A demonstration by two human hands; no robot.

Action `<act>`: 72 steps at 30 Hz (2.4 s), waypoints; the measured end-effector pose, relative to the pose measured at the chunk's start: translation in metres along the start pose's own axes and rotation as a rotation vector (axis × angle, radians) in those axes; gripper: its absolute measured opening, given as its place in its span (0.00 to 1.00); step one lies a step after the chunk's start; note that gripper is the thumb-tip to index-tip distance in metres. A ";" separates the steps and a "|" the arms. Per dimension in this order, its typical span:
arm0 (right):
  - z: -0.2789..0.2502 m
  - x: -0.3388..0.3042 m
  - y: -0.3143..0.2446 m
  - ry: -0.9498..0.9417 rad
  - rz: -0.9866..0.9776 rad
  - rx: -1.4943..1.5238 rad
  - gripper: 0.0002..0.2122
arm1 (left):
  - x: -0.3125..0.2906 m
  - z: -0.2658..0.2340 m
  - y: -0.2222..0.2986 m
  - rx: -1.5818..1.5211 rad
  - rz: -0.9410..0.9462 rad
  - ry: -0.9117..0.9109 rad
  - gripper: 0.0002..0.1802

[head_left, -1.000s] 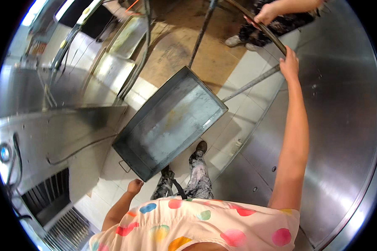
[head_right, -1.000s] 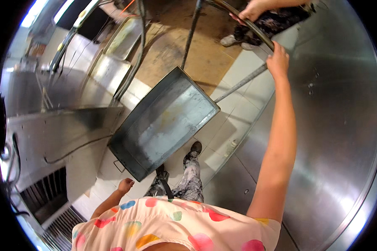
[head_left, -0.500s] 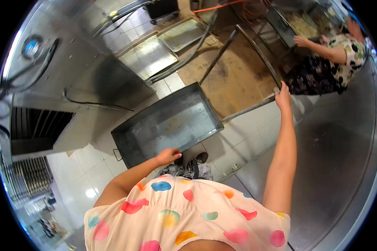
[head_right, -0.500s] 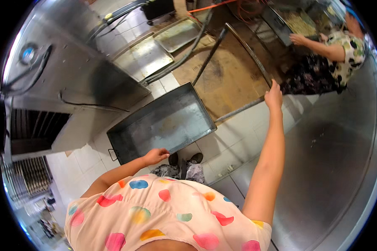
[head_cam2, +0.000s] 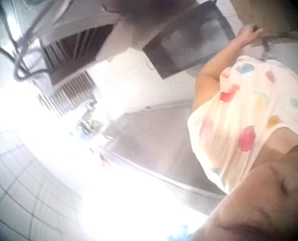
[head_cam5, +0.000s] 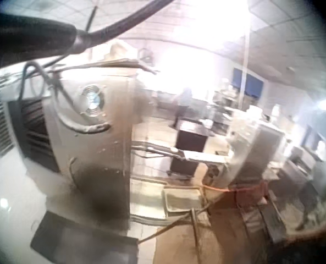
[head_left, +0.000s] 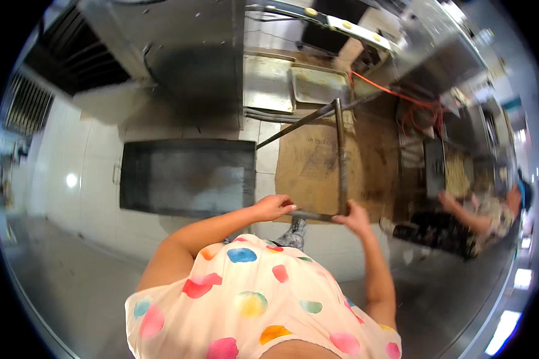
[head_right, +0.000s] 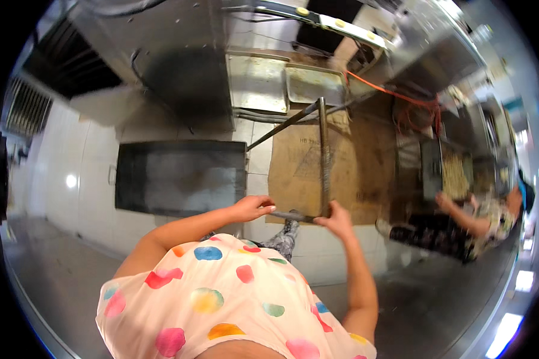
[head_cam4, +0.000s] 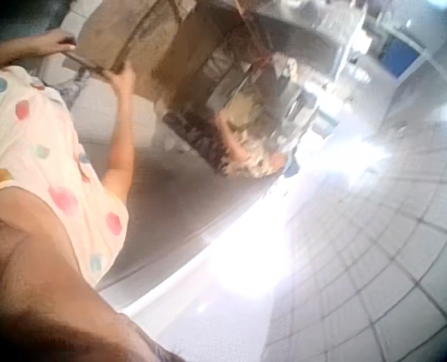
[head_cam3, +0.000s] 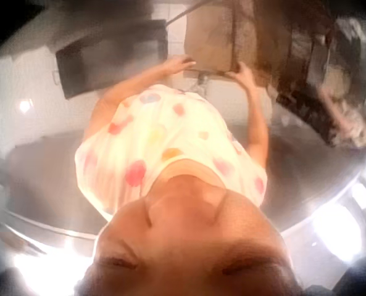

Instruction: The person lifts a tray of patterned dough rounds from a table and slides it into a tall rack, then removes a different tray from the rack and places it onto a metal conveyor belt leading into a large oven, and finally moves an empty metal cart across the floor.

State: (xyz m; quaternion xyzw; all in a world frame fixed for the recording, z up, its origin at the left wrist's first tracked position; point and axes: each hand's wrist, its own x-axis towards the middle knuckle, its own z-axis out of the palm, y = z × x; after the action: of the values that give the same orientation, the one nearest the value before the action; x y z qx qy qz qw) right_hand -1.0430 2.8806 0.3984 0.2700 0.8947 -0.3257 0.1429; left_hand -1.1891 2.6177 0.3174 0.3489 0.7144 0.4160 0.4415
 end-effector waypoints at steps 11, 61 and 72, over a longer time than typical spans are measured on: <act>0.022 0.052 -0.002 -1.226 -0.349 0.625 0.13 | 0.033 0.094 0.051 -0.782 -0.367 0.768 0.19; 0.301 0.300 -0.411 -0.257 -2.078 -0.450 0.03 | -0.174 -0.068 -0.102 -0.008 -1.075 1.114 0.30; 0.463 0.280 -0.671 -0.280 -1.841 -0.870 0.02 | -0.363 -0.263 -0.219 0.138 -0.965 1.352 0.33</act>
State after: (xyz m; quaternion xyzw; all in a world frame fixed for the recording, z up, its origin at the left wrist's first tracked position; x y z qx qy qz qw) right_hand -1.6205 2.2537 0.2713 -0.6365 0.7707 0.0147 0.0263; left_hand -1.3267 2.1384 0.3132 -0.2942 0.9204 0.2564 0.0248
